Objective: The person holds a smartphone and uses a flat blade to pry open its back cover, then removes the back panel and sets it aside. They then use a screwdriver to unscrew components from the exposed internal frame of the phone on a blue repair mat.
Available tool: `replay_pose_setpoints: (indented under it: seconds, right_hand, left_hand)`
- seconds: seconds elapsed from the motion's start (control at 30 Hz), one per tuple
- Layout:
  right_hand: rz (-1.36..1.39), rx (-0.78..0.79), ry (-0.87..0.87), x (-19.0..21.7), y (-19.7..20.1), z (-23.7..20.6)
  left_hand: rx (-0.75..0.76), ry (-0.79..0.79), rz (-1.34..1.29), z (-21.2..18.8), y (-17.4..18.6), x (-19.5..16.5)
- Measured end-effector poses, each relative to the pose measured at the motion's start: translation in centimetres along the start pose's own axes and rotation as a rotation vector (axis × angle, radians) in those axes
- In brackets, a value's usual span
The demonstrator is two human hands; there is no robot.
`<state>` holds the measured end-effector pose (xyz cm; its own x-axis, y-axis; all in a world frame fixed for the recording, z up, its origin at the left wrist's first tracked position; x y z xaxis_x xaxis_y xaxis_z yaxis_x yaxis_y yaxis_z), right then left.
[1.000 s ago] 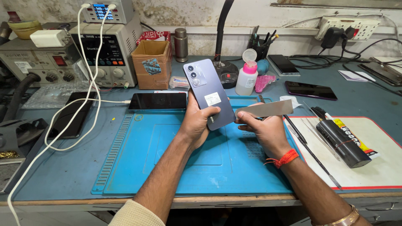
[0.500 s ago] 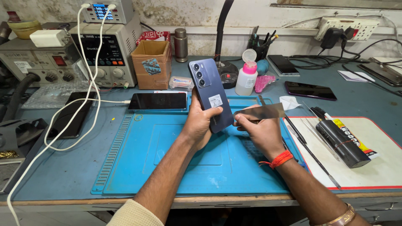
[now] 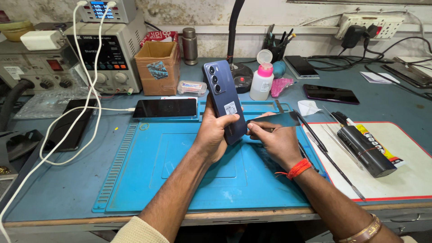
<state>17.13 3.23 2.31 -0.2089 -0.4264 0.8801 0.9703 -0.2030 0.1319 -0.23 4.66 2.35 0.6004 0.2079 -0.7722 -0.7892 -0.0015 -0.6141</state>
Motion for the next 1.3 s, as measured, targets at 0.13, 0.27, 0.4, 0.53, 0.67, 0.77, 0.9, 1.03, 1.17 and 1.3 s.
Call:
replay_pose_setpoints:
  seconds: [0.13, 0.27, 0.4, 0.53, 0.67, 0.77, 0.9, 1.03, 1.17, 1.3]
  right_hand:
    - [0.103, 0.021, -0.131, -0.7, 0.1, 0.5]
    - [0.178, 0.069, -0.250, -1.3, 0.8, 0.8]
    - [0.215, 0.114, -0.337, -1.6, 1.4, 1.4]
    - [0.232, 0.203, -0.332, -1.3, 1.6, 1.5]
    - [0.204, 0.171, -0.388, -0.9, 1.8, 1.2]
    - [0.216, 0.171, -0.397, -0.7, 1.7, 1.1]
    - [0.183, 0.152, -0.363, -0.8, 1.5, 1.1]
    - [0.166, 0.103, -0.267, -1.0, 1.0, 0.9]
    - [0.201, 0.083, -0.336, -1.0, 0.9, 0.9]
    - [0.213, 0.062, -0.351, -0.7, 0.8, 0.7]
  left_hand:
    - [0.007, 0.015, 0.009, 0.0, 0.1, -0.3]
    - [0.029, 0.055, -0.041, 0.2, 0.3, -0.5]
    - [0.037, 0.074, -0.068, 0.2, 0.4, -0.8]
    - [0.044, 0.097, -0.060, 0.1, 0.5, -1.3]
    - [0.042, 0.117, -0.056, 0.0, 0.5, -1.6]
    - [0.013, 0.120, -0.028, 0.1, 0.5, -1.7]
    - [0.001, 0.108, -0.027, 0.1, 0.6, -1.5]
    - [-0.032, 0.088, -0.031, 0.0, 0.5, -1.1]
    - [-0.048, 0.075, -0.078, 0.0, 0.5, -1.1]
    - [-0.051, 0.093, -0.078, -0.1, 0.5, -1.4]
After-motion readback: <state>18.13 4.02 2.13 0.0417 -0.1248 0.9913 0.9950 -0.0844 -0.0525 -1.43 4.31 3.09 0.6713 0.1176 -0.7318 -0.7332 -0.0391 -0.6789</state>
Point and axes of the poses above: each hand's wrist, its own z-axis towards the middle knuckle, its own y-axis out of the back of the hand, x = y × z, the point moved 2 cm from there along z, towards the middle knuckle, and after that the axes turned 15 degrees about -x, right-handed, at the moved point
